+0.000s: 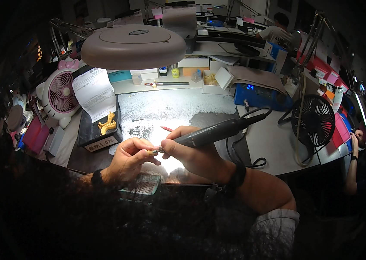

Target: Grinding and refining a dental model using a rotary tool.

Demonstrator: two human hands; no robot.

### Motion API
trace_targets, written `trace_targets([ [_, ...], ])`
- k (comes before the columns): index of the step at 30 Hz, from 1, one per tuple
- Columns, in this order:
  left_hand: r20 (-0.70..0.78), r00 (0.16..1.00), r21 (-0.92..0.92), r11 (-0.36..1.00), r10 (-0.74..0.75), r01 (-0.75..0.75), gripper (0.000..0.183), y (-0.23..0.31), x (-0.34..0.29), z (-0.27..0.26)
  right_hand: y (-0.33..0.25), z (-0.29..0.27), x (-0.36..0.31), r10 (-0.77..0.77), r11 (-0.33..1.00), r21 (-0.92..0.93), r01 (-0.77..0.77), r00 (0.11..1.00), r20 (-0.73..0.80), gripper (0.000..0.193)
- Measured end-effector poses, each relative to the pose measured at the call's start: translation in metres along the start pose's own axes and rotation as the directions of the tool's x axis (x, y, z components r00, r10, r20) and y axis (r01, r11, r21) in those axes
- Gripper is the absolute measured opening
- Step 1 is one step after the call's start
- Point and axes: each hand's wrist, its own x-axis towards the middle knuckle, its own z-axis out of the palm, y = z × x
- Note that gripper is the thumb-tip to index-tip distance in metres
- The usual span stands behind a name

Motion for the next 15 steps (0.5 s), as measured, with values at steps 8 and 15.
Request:
trace_targets([
  [8,-0.003,1.000,0.018,1.000,-0.005,0.005,0.009,-0.0004,0.0000,-0.0011,0.0014,-0.0007,-0.0004,0.019,1.000,0.004,-0.019,1.000,-0.002,0.015],
  [15,0.003,1.000,0.005,1.000,0.005,-0.005,0.009,-0.0008,0.0003,-0.0007,0.0013,-0.0008,-0.0006,0.023,1.000,-0.006,-0.023,1.000,-0.001,0.015],
])
